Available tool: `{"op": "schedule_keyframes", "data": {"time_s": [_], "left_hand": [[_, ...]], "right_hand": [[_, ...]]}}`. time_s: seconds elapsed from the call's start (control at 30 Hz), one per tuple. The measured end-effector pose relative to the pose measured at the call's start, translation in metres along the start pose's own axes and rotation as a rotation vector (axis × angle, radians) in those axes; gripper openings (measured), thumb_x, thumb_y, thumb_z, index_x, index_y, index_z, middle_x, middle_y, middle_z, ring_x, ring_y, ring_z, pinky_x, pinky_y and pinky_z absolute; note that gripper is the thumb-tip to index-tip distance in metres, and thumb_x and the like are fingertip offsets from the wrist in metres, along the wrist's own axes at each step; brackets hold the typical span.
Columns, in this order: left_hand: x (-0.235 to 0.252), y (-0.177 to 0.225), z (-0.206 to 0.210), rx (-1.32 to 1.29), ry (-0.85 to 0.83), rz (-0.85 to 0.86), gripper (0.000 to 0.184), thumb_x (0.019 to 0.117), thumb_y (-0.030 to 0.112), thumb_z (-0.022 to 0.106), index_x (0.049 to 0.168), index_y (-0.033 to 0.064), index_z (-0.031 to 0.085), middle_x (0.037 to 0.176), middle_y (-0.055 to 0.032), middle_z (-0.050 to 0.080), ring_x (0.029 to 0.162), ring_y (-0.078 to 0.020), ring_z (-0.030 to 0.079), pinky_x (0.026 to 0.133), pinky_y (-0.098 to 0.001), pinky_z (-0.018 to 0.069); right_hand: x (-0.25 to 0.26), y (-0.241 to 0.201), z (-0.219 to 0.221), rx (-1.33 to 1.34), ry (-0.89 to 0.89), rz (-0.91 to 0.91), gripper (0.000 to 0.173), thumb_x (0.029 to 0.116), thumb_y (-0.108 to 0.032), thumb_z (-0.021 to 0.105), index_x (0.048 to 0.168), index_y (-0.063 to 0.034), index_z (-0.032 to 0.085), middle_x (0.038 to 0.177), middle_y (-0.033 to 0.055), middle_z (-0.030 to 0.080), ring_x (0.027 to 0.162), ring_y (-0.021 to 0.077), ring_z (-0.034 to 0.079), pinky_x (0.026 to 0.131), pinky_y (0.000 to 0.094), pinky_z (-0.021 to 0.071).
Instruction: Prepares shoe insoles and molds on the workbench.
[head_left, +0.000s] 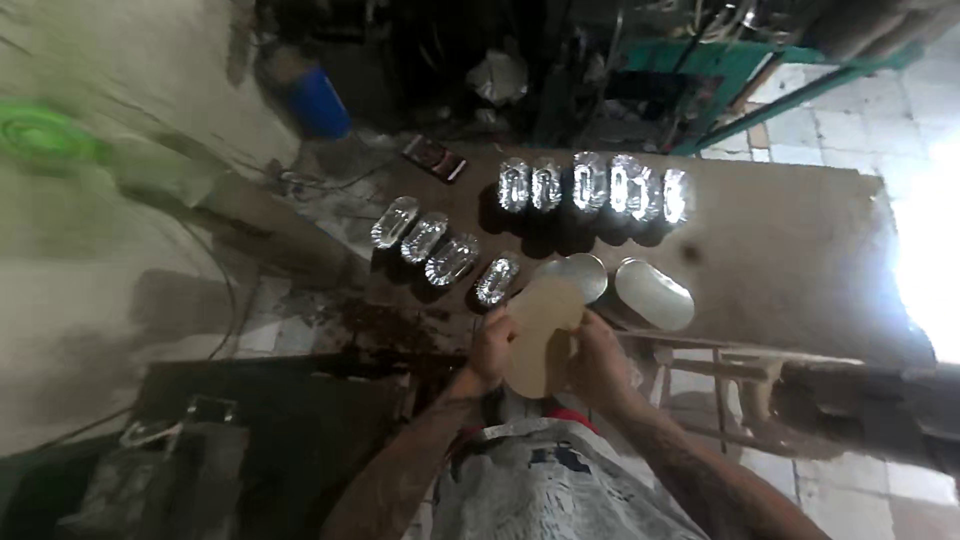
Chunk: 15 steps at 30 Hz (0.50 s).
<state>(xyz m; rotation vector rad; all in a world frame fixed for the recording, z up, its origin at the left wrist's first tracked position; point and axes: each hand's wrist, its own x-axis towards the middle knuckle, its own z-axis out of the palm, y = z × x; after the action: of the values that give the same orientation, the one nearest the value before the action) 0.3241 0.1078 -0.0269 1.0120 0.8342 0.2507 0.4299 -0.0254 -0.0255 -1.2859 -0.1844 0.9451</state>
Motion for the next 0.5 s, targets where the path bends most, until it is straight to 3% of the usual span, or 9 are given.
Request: {"op": "schedule_keyframes", "data": {"time_s": [0.07, 0.13, 0.2, 0.27, 0.3, 0.33, 0.4, 0.43, 0.5], "left_hand": [[-0.017, -0.003, -0.005, -0.222, 0.067, -0.062, 0.026, 0.0936, 0.003, 0.038, 0.109, 0.0072, 0.059, 0.093, -0.0031, 0.066, 0.085, -0.0108, 0.066, 0.075, -0.0317, 0.0573], [-0.026, -0.017, -0.003, -0.495, 0.050, 0.023, 0.030, 0.0888, 0.005, 0.037, 0.081, 0.0147, 0.064, 0.077, 0.0001, 0.071, 0.072, -0.0080, 0.070, 0.065, -0.0278, 0.0599], [-0.019, -0.042, 0.007, -0.496, 0.043, 0.147, 0.041, 0.0918, 0.004, 0.032, 0.071, 0.0233, 0.062, 0.070, 0.0101, 0.068, 0.067, 0.0018, 0.065, 0.065, -0.0191, 0.0566], [0.011, -0.074, 0.012, -0.321, -0.005, 0.061, 0.030, 0.0866, 0.004, 0.037, 0.084, 0.0144, 0.065, 0.075, 0.0050, 0.069, 0.069, -0.0013, 0.065, 0.065, -0.0214, 0.0565], [0.032, -0.096, 0.010, -0.092, -0.101, -0.039, 0.027, 0.0929, 0.003, 0.039, 0.106, 0.0044, 0.062, 0.088, -0.0034, 0.068, 0.079, -0.0075, 0.065, 0.074, -0.0259, 0.0568], [0.056, -0.119, 0.008, 0.202, -0.247, -0.125, 0.029, 0.1045, 0.006, 0.041, 0.125, -0.0052, 0.058, 0.109, -0.0151, 0.065, 0.097, -0.0174, 0.062, 0.090, -0.0343, 0.0529], [0.109, -0.167, 0.020, 0.721, -0.477, -0.182, 0.039, 0.1089, 0.019, 0.043, 0.137, -0.0040, 0.057, 0.132, -0.0243, 0.062, 0.121, -0.0325, 0.060, 0.106, -0.0500, 0.0463], [0.126, -0.180, 0.030, 0.897, -0.541, -0.219, 0.045, 0.1099, 0.028, 0.042, 0.144, 0.0002, 0.053, 0.141, -0.0234, 0.057, 0.132, -0.0349, 0.055, 0.111, -0.0531, 0.0424], [0.138, -0.184, 0.049, 1.082, -0.521, -0.302, 0.053, 0.1092, 0.039, 0.043, 0.144, 0.0002, 0.053, 0.144, -0.0233, 0.056, 0.136, -0.0375, 0.052, 0.112, -0.0562, 0.0411]], "right_hand": [[0.000, -0.002, -0.001, -0.028, -0.227, 0.092, 0.032, 0.0973, -0.005, 0.044, 0.127, -0.0051, 0.055, 0.098, -0.0005, 0.070, 0.083, 0.0080, 0.069, 0.075, 0.0310, 0.0603], [0.005, -0.007, -0.012, 0.062, -0.461, 0.158, 0.027, 0.0956, -0.003, 0.053, 0.121, -0.0080, 0.061, 0.097, -0.0004, 0.074, 0.082, 0.0081, 0.070, 0.075, 0.0297, 0.0602], [0.008, 0.004, -0.021, 0.152, -0.512, 0.182, 0.026, 0.0949, -0.002, 0.057, 0.119, -0.0078, 0.063, 0.101, 0.0028, 0.075, 0.088, 0.0110, 0.072, 0.081, 0.0331, 0.0610], [0.014, 0.026, -0.047, -0.050, -0.382, 0.123, 0.022, 0.0951, -0.003, 0.056, 0.116, -0.0048, 0.063, 0.096, 0.0032, 0.073, 0.081, 0.0096, 0.070, 0.074, 0.0304, 0.0601], [0.015, 0.040, -0.073, -0.303, -0.342, 0.068, 0.024, 0.0965, -0.005, 0.056, 0.119, -0.0003, 0.063, 0.100, 0.0059, 0.072, 0.087, 0.0113, 0.070, 0.079, 0.0308, 0.0603], [0.013, 0.052, -0.107, -0.615, -0.367, 0.017, 0.030, 0.0977, -0.007, 0.056, 0.125, 0.0046, 0.063, 0.112, 0.0118, 0.070, 0.102, 0.0161, 0.068, 0.093, 0.0339, 0.0577], [-0.005, 0.065, -0.171, -1.138, -0.501, 0.074, 0.038, 0.0985, -0.009, 0.057, 0.132, 0.0079, 0.061, 0.129, 0.0254, 0.065, 0.123, 0.0346, 0.062, 0.110, 0.0482, 0.0472], [-0.017, 0.067, -0.195, -1.311, -0.563, 0.193, 0.040, 0.1001, -0.011, 0.057, 0.135, 0.0078, 0.060, 0.134, 0.0292, 0.061, 0.127, 0.0412, 0.059, 0.112, 0.0533, 0.0438], [-0.046, 0.079, -0.231, -1.459, -0.607, 0.267, 0.038, 0.1040, -0.019, 0.056, 0.131, 0.0073, 0.062, 0.129, 0.0318, 0.063, 0.121, 0.0465, 0.062, 0.106, 0.0562, 0.0484]]}}
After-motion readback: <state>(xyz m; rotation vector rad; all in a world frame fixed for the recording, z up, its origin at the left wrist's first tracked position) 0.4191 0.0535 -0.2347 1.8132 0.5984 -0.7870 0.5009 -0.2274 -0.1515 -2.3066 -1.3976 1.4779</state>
